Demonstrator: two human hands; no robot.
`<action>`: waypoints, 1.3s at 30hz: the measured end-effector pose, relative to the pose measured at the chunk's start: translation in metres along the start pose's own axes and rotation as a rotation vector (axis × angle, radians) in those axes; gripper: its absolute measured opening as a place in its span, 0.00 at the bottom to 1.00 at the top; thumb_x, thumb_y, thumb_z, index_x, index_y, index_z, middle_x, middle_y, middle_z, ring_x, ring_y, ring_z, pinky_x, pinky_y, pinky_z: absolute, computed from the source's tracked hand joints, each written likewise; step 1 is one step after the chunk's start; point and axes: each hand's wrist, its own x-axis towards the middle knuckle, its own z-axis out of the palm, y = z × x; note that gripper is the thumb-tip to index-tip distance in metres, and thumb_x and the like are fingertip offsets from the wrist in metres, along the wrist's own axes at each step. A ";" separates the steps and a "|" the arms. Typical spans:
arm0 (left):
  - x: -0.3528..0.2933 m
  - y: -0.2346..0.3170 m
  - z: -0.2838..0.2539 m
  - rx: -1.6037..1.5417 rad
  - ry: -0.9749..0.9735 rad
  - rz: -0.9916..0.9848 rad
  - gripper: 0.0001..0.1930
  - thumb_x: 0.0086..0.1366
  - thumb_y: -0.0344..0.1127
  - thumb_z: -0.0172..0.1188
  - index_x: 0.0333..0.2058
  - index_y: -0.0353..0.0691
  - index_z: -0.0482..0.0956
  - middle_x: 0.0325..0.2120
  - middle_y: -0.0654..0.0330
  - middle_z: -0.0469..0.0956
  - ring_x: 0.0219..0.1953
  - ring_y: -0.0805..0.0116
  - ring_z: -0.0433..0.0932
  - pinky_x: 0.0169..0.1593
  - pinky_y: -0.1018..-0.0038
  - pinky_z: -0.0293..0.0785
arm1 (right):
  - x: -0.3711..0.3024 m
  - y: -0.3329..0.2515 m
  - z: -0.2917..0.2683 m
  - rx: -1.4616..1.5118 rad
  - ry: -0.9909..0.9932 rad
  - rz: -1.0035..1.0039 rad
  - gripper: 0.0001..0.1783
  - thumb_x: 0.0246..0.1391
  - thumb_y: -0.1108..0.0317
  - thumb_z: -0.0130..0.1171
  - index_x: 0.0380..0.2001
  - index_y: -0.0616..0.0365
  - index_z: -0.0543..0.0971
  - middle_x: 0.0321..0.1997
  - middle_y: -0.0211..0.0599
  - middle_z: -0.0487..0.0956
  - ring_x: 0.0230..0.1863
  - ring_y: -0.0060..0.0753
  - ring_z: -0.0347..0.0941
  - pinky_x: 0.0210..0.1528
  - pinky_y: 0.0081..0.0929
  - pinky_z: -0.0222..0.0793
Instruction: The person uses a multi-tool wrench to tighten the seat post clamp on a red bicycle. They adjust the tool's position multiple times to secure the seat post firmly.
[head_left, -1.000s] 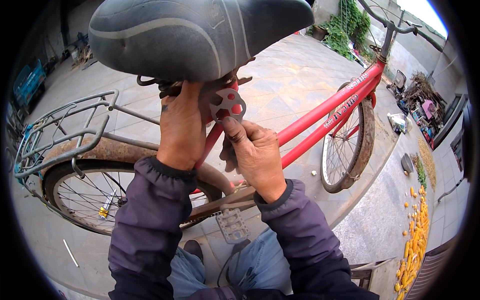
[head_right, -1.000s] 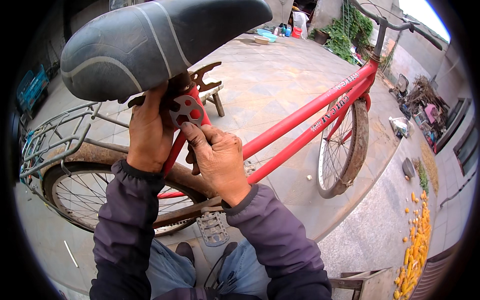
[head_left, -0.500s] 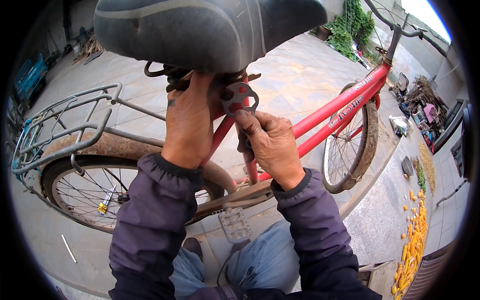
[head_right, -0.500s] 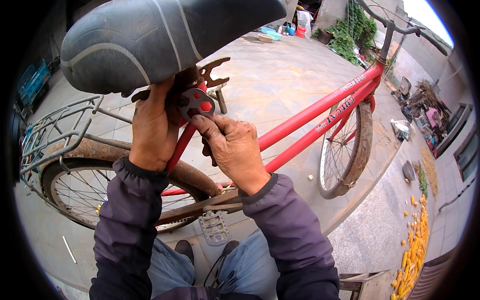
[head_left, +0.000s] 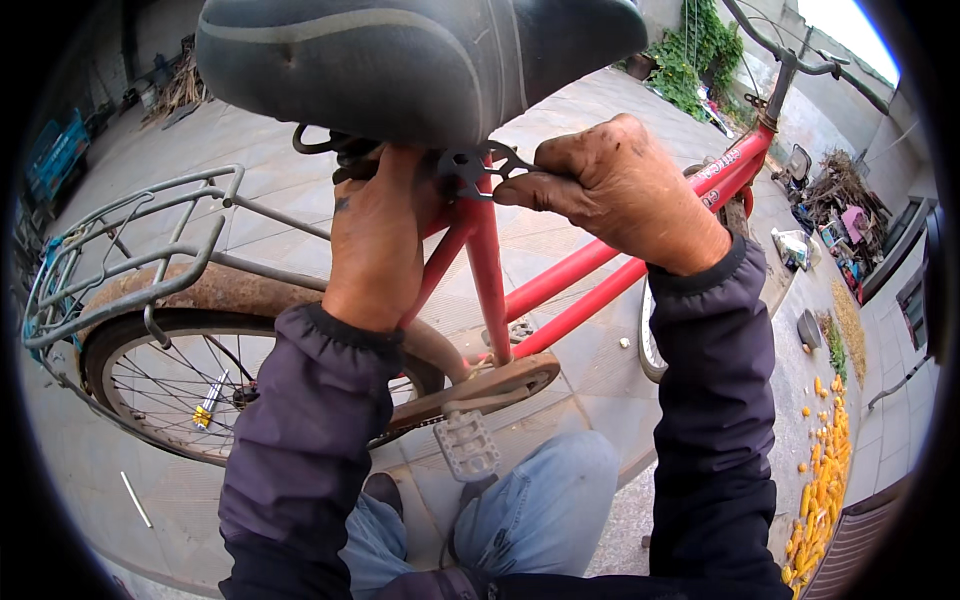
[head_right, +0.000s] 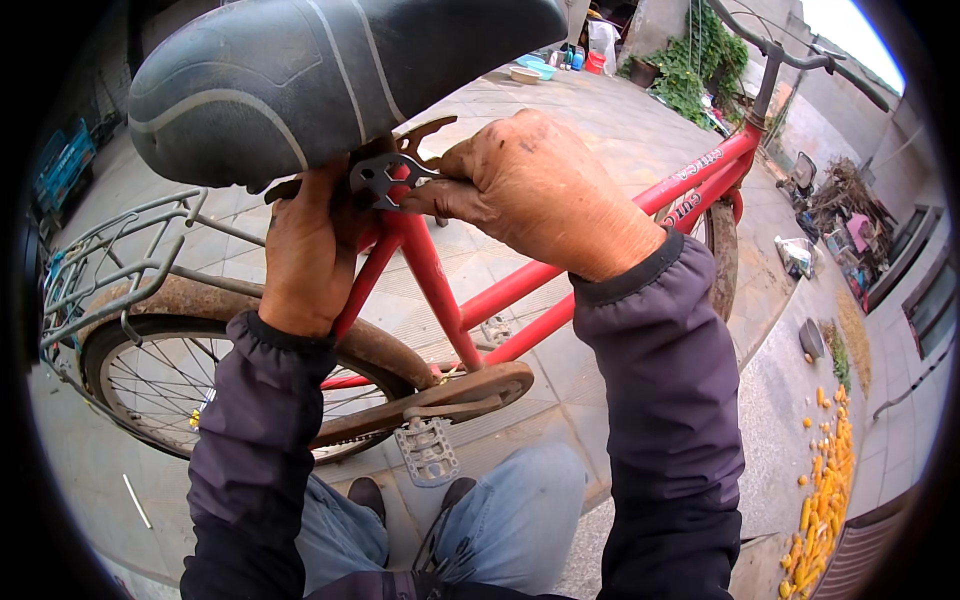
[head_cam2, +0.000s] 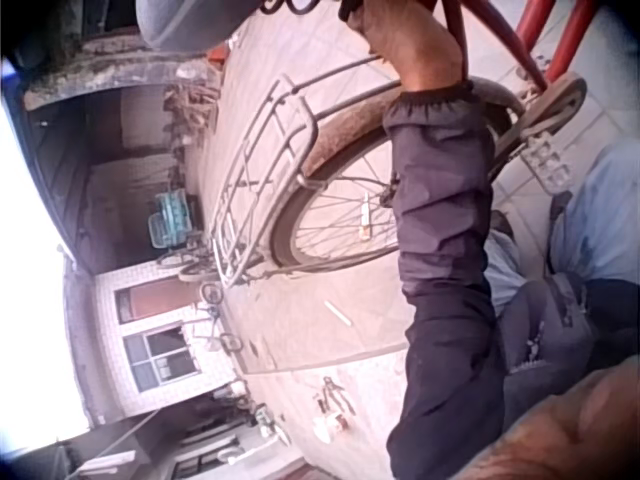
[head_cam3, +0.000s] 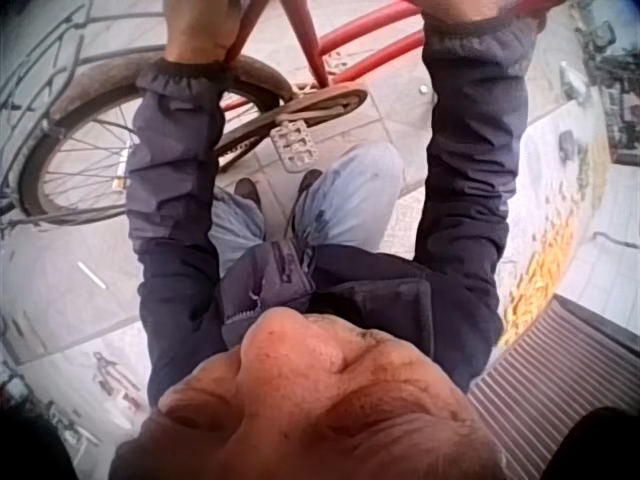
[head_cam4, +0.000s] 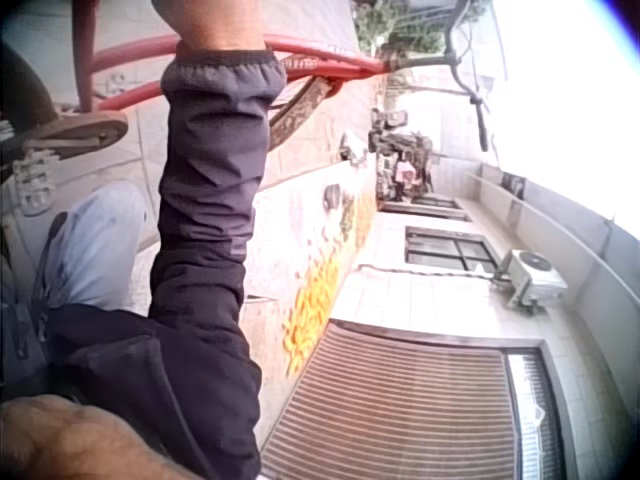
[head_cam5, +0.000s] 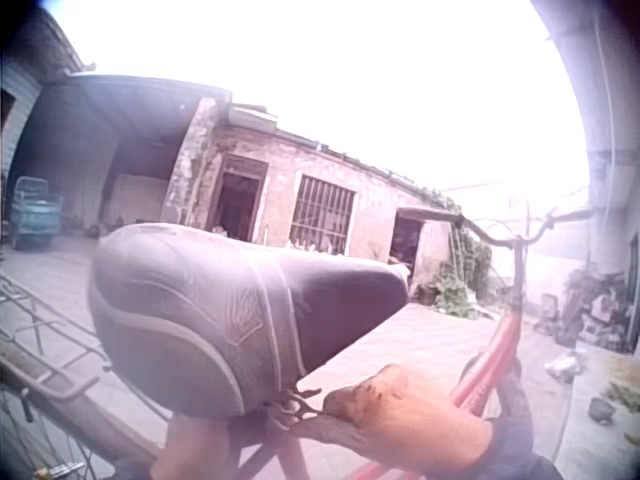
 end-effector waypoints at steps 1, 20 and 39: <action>0.001 -0.002 -0.001 -0.079 0.002 -0.045 0.17 0.67 0.45 0.45 0.41 0.38 0.75 0.35 0.59 0.78 0.33 0.73 0.77 0.39 0.76 0.74 | -0.007 -0.004 0.002 0.179 0.020 0.104 0.18 0.49 0.54 0.61 0.20 0.61 0.79 0.15 0.43 0.74 0.16 0.39 0.70 0.20 0.31 0.64; -0.002 0.003 -0.002 -0.324 -0.026 -0.135 0.16 0.65 0.42 0.52 0.44 0.37 0.74 0.39 0.62 0.77 0.40 0.72 0.76 0.41 0.76 0.73 | -0.039 -0.063 0.102 1.183 0.379 0.658 0.24 0.55 0.50 0.55 0.17 0.60 0.73 0.12 0.29 0.70 0.10 0.16 0.64 0.12 0.15 0.58; -0.005 0.003 -0.003 0.130 -0.070 0.192 0.17 0.67 0.43 0.44 0.38 0.33 0.75 0.34 0.58 0.79 0.33 0.71 0.78 0.38 0.75 0.74 | -0.036 -0.076 0.117 1.159 0.467 0.703 0.26 0.56 0.48 0.53 0.19 0.62 0.74 0.11 0.30 0.71 0.10 0.18 0.64 0.14 0.16 0.59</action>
